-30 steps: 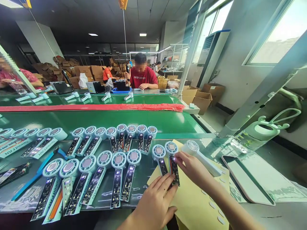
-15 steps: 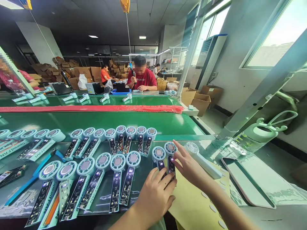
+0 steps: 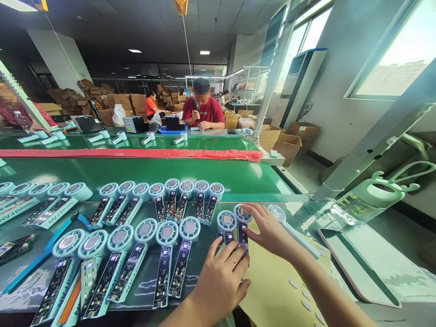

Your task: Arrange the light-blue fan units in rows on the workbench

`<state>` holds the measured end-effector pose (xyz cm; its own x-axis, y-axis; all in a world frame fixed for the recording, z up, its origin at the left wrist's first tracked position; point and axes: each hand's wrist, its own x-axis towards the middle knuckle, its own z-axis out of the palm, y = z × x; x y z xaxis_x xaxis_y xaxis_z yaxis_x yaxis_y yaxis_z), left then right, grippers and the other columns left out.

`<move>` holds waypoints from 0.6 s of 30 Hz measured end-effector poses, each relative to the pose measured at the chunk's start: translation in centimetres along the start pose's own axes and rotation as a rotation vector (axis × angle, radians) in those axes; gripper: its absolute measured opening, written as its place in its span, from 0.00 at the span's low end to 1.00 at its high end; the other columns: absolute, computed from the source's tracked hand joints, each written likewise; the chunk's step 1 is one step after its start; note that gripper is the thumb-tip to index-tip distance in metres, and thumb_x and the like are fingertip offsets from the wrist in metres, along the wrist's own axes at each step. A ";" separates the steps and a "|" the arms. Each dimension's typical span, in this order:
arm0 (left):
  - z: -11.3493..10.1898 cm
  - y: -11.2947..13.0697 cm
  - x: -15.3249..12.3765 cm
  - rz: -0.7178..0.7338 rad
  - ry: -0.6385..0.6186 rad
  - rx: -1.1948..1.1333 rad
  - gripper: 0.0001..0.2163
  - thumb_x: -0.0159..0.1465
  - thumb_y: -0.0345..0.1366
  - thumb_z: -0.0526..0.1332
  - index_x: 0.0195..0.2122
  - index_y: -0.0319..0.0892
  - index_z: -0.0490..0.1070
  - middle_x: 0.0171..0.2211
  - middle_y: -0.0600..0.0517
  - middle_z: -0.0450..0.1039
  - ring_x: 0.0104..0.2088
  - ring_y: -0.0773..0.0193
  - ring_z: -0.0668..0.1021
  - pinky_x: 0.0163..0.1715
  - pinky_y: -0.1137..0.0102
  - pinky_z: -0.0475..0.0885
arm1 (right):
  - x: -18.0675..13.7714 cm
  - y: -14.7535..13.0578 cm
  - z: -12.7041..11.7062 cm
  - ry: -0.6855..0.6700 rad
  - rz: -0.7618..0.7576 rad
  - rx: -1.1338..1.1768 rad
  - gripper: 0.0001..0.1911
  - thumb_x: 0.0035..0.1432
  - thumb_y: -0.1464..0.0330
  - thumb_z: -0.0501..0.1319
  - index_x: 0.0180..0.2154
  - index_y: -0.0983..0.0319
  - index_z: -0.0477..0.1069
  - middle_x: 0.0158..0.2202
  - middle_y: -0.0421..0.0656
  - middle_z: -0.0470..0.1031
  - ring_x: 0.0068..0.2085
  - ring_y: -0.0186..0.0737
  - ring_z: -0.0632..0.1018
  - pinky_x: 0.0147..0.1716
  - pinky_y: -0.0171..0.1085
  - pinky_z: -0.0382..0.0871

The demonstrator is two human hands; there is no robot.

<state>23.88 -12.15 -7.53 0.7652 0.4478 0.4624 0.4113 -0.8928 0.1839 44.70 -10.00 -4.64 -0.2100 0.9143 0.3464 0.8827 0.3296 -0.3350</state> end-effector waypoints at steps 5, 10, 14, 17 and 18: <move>0.4 -0.1 -0.2 0.018 0.033 0.019 0.16 0.64 0.41 0.52 0.51 0.44 0.63 0.52 0.53 0.68 0.55 0.62 0.64 0.58 0.59 0.43 | -0.4 0.3 0.6 -0.017 0.045 0.057 0.22 0.57 0.69 0.57 0.53 0.57 0.54 0.54 0.46 0.60 0.53 0.46 0.62 0.51 0.47 0.60; 0.7 -0.1 -0.3 0.014 0.078 0.037 0.14 0.63 0.36 0.54 0.50 0.43 0.65 0.50 0.53 0.70 0.54 0.64 0.66 0.58 0.61 0.47 | -0.3 0.3 0.6 -0.036 0.103 0.131 0.22 0.56 0.67 0.59 0.52 0.54 0.55 0.54 0.43 0.60 0.54 0.46 0.63 0.50 0.46 0.61; 0.9 -0.1 -0.4 0.012 0.126 0.041 0.13 0.62 0.35 0.55 0.48 0.43 0.66 0.49 0.54 0.71 0.53 0.64 0.67 0.58 0.62 0.51 | -0.1 0.1 0.3 -0.037 0.142 0.216 0.21 0.55 0.66 0.59 0.51 0.53 0.57 0.54 0.42 0.61 0.53 0.45 0.64 0.50 0.46 0.61; 0.9 0.1 -0.3 -0.025 0.147 0.022 0.12 0.62 0.34 0.56 0.47 0.44 0.67 0.48 0.54 0.72 0.52 0.64 0.69 0.58 0.62 0.52 | -0.2 -0.2 0.9 0.001 0.193 0.298 0.20 0.53 0.66 0.58 0.49 0.54 0.59 0.54 0.42 0.61 0.56 0.46 0.61 0.53 0.47 0.57; 0.9 0.1 -0.3 -0.045 0.142 0.010 0.13 0.62 0.34 0.56 0.48 0.45 0.67 0.48 0.55 0.72 0.52 0.64 0.69 0.58 0.62 0.53 | -0.4 -0.3 1.3 0.031 0.228 0.329 0.20 0.53 0.65 0.58 0.49 0.55 0.59 0.55 0.43 0.60 0.57 0.47 0.59 0.54 0.48 0.55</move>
<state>24.15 -12.31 -8.39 0.6683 0.4751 0.5724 0.4487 -0.8712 0.1992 43.94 -10.18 -5.81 -0.0072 0.9669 0.2550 0.7227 0.1813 -0.6670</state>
